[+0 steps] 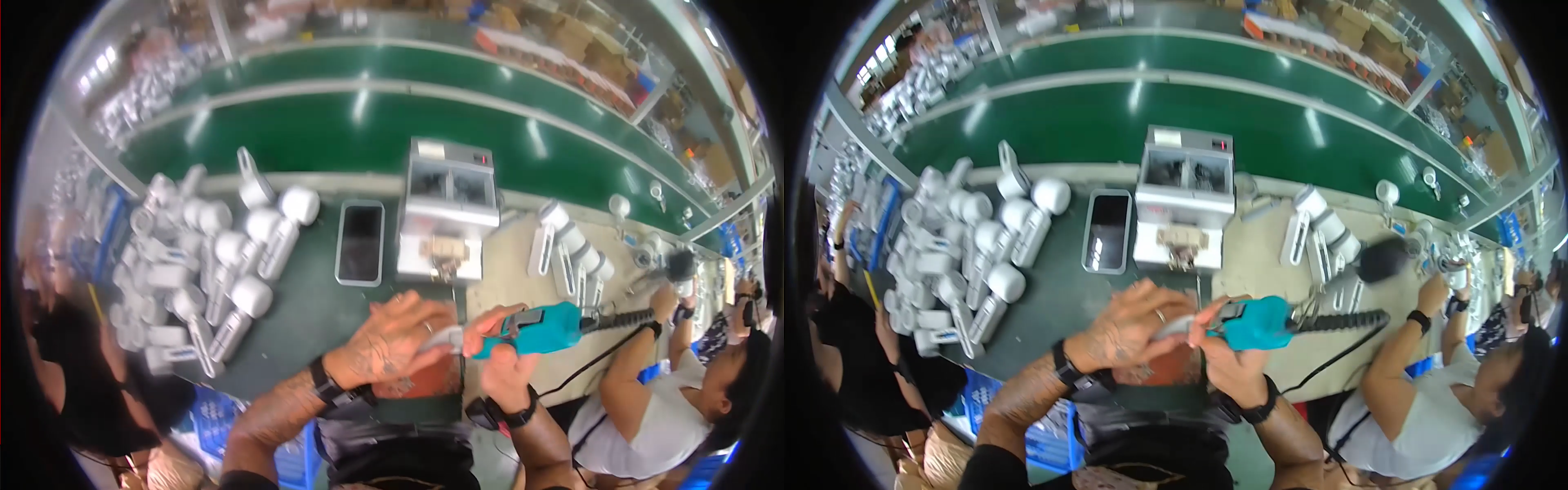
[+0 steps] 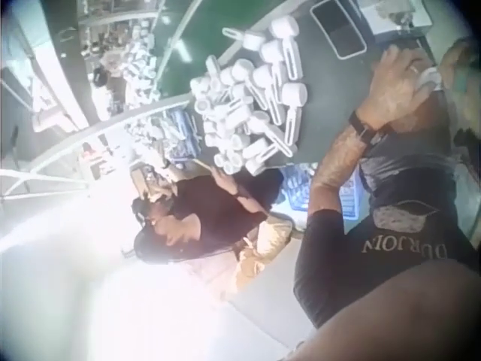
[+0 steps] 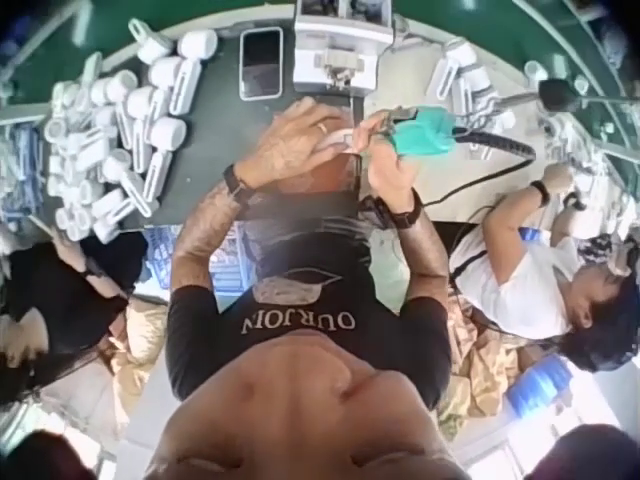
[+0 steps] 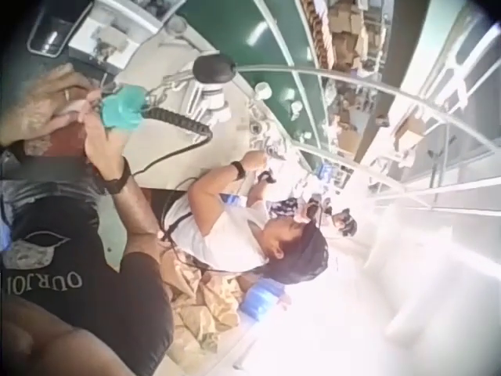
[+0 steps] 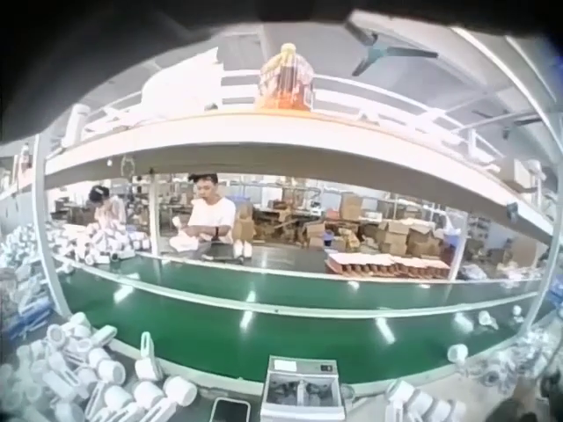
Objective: The person picks up a white plastic component, places it on a red block, and uses a teal power tool to drive a screw into it before setting it aside and repeating the process. They also briefly pick up a different component to inspect its internal circuitry.
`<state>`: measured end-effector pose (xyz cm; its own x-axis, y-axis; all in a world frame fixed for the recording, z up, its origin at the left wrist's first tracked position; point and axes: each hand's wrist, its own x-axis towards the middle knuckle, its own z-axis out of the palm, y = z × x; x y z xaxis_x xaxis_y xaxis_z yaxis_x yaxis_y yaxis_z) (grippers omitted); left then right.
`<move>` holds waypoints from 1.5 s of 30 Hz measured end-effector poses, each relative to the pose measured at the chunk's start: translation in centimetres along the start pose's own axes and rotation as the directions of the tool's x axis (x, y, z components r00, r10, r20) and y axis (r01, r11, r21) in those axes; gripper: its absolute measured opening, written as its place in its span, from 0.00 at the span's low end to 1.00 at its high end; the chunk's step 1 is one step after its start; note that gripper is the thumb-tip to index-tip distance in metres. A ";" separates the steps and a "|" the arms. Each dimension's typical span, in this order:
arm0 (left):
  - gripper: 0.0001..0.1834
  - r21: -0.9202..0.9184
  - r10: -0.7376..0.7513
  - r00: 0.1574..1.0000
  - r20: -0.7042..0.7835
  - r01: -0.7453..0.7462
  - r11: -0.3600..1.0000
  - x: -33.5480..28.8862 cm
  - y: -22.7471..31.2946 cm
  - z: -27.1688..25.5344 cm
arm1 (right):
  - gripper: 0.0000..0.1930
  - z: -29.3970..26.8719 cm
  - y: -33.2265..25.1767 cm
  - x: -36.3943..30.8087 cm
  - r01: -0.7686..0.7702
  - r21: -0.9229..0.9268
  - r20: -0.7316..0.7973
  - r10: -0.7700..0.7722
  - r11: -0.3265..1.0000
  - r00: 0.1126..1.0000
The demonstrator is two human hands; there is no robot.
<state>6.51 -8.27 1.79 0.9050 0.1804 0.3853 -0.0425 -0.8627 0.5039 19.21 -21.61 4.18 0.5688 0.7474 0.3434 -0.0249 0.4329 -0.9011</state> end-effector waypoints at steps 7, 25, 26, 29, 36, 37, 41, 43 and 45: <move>0.21 0.076 0.128 0.992 0.000 -0.128 0.989 -0.6 2.6 0.8 | 0.26 -4.6 -3.8 5.0 0.333 0.065 -0.465 -0.266 0.941 0.844; 0.24 0.028 -0.181 0.934 -0.308 0.199 0.980 -5.0 3.2 -1.8 | 0.15 -7.4 2.5 4.2 0.190 -0.308 -0.347 -0.296 0.932 0.890; 0.24 0.136 -0.156 0.932 -0.326 0.209 0.968 -5.2 3.1 -2.5 | 0.16 -7.4 2.5 4.2 0.185 -0.297 -0.351 -0.288 0.937 0.891; 0.25 0.367 -0.103 0.931 -0.351 0.238 0.899 -5.6 3.3 -5.1 | 0.19 -7.1 3.0 4.1 0.191 -0.294 -0.332 -0.287 0.937 0.898; 0.27 0.395 0.010 0.870 -0.493 0.214 0.893 -6.0 2.6 -7.5 | 0.25 -6.1 3.2 4.1 0.234 -0.297 -0.235 -0.308 0.926 0.922; 0.27 0.212 -0.109 0.814 -0.571 0.274 0.938 -5.9 2.6 -7.4 | 0.25 -6.1 3.3 4.0 0.223 -0.275 -0.228 -0.289 0.935 0.930; 0.30 0.602 0.143 0.878 -0.457 0.187 0.776 -6.6 2.5 -7.8 | 0.25 -6.1 3.2 3.8 0.202 -0.280 -0.234 -0.271 0.938 0.934; 0.29 0.650 0.134 0.906 -0.402 0.179 0.738 -6.8 2.8 -8.0 | 0.26 -6.0 3.2 3.7 0.202 -0.278 -0.242 -0.272 0.939 0.932; 0.26 0.706 0.196 0.929 -0.314 0.090 0.702 -6.9 2.8 -8.0 | 0.26 -5.9 3.1 3.7 0.195 -0.287 -0.241 -0.267 0.938 0.933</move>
<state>-3.26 -8.13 6.69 0.6997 0.1468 0.6992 0.3510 -0.9231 -0.1574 26.12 -20.48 1.09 0.7351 0.4605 0.4975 0.3234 0.4068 -0.8544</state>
